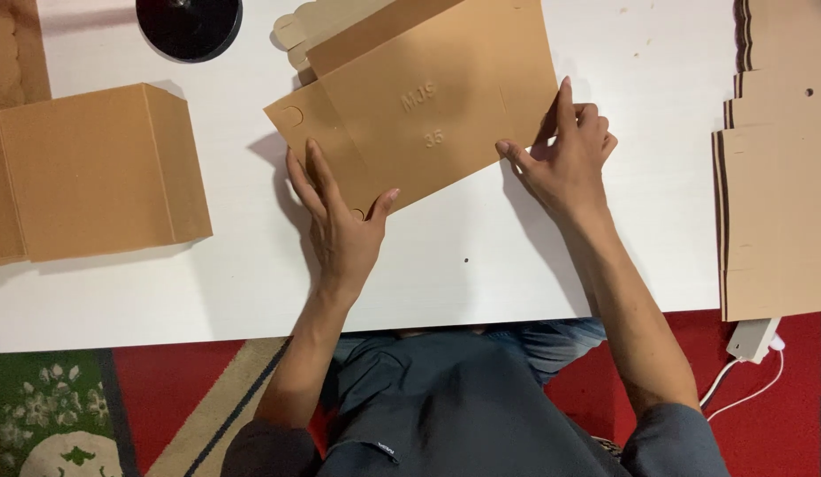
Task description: Folding a flat cardboard cutout into a finished box
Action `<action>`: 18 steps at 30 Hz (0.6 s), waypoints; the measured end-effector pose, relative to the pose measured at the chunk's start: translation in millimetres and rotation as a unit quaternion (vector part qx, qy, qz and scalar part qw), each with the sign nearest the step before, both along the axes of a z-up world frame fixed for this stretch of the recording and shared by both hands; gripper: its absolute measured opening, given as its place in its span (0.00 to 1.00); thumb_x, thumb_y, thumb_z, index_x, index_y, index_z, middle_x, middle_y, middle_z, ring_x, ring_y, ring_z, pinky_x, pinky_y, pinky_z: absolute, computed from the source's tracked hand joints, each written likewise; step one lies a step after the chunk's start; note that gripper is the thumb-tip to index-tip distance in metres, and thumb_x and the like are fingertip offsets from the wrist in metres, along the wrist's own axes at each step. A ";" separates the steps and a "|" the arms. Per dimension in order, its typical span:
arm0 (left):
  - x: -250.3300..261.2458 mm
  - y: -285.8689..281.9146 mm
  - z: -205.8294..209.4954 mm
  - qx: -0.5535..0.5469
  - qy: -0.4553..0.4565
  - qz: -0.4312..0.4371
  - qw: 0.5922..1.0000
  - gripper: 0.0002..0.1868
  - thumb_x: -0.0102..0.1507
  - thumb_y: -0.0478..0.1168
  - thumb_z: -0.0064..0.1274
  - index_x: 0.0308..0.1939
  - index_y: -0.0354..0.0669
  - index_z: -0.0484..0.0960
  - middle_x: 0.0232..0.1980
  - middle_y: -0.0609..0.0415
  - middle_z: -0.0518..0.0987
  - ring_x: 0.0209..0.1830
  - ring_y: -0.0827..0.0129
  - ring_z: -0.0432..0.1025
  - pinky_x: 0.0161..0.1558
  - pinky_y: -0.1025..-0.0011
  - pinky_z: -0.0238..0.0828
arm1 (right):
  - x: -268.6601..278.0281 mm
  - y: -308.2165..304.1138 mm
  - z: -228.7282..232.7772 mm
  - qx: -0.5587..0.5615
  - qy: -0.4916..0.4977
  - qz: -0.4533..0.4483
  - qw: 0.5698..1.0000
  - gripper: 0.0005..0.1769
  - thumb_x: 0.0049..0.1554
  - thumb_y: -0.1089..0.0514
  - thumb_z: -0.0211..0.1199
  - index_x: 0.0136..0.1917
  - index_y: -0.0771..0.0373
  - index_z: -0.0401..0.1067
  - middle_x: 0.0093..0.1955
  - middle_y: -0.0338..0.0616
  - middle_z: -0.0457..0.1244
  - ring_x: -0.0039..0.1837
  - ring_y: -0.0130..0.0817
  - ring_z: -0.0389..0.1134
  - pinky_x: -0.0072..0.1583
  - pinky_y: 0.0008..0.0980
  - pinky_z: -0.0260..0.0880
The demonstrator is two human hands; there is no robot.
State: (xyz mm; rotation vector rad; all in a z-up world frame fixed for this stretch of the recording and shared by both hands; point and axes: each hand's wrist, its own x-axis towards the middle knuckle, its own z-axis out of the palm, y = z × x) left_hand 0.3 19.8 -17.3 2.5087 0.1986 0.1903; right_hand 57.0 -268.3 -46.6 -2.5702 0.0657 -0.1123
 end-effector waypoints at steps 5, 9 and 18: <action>22.1 20.2 -5.0 -0.251 -0.141 -0.004 0.958 0.51 0.61 0.50 0.69 0.73 0.44 0.46 0.71 0.39 0.58 0.70 0.50 0.60 0.67 0.55 0.67 | 3.8 16.0 44.3 0.162 0.086 -0.106 0.977 0.28 0.51 0.44 0.70 0.59 0.53 0.64 0.52 0.38 0.57 0.58 0.33 0.52 0.61 0.34 0.50; 89.9 68.3 26.4 -0.212 -0.045 0.038 0.976 0.22 0.66 0.61 0.50 0.52 0.50 0.79 0.55 0.61 0.77 0.48 0.72 0.71 0.46 0.75 0.66 | 6.7 8.7 31.5 0.172 0.110 -0.110 0.973 0.24 0.54 0.47 0.70 0.61 0.49 0.65 0.47 0.35 0.58 0.61 0.34 0.47 0.61 0.30 0.48; 159.0 59.0 -8.1 -0.526 0.101 -0.141 0.832 0.35 0.59 0.34 0.67 0.64 0.46 0.62 0.58 0.49 0.82 0.53 0.63 0.81 0.52 0.60 0.85 | 16.4 -10.6 32.9 0.356 0.123 -0.079 0.923 0.20 0.60 0.64 0.63 0.62 0.58 0.60 0.38 0.42 0.60 0.35 0.28 0.60 0.31 0.31 0.63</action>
